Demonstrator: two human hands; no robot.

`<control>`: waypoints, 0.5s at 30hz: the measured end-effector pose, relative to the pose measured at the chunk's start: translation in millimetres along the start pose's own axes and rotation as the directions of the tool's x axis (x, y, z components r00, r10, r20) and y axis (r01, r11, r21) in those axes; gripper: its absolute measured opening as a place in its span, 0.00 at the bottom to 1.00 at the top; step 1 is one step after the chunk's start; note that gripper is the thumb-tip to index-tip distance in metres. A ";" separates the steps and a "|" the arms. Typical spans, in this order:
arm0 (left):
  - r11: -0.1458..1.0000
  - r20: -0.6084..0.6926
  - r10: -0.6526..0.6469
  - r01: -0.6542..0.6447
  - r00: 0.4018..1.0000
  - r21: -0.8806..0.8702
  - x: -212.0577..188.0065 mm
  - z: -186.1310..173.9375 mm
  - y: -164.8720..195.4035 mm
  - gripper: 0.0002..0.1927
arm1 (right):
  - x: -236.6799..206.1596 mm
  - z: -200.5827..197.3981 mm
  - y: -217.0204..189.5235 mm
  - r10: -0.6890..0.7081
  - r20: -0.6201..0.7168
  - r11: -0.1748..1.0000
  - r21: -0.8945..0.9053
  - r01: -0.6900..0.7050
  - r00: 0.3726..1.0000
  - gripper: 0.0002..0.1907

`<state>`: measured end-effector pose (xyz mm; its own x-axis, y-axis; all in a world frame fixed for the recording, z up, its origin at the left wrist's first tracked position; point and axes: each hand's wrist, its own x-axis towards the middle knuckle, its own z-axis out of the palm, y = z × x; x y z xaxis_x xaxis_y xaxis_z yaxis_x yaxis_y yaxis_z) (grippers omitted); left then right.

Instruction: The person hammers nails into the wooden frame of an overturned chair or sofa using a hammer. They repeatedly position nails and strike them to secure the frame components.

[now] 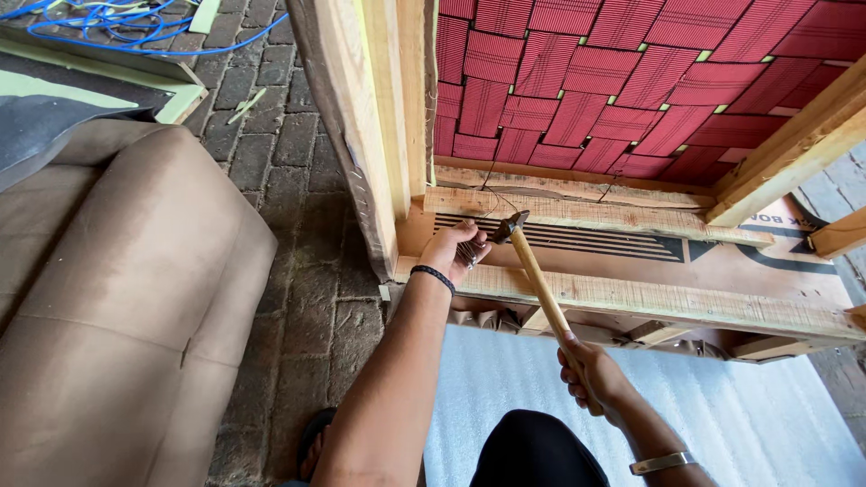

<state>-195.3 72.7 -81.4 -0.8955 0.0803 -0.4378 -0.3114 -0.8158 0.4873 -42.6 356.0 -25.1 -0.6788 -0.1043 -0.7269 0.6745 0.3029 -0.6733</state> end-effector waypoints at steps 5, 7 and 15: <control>0.991 -0.012 0.029 -0.027 1.000 0.130 6.2 20.8 -1.3 0.09 | -0.5 -1.2 10.2 -0.012 -0.024 0.999 0.039 0.013 1.000 0.26; 0.963 -0.050 0.092 -0.076 0.995 0.260 6.2 31.0 -0.9 0.13 | -1.5 -4.5 19.3 -0.010 -0.059 0.999 0.046 0.012 0.998 0.26; 0.811 -0.061 0.233 -0.159 0.971 0.563 21.7 78.3 -0.2 0.11 | -12.5 -24.8 42.2 0.063 -0.109 0.985 0.166 -0.045 0.992 0.27</control>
<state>-239.6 119.4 -31.8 -0.9223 -0.1471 -0.3574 -0.2889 -0.3522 0.8902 -12.8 393.6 -41.1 -0.6623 0.0185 -0.7490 0.7429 0.1458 -0.6533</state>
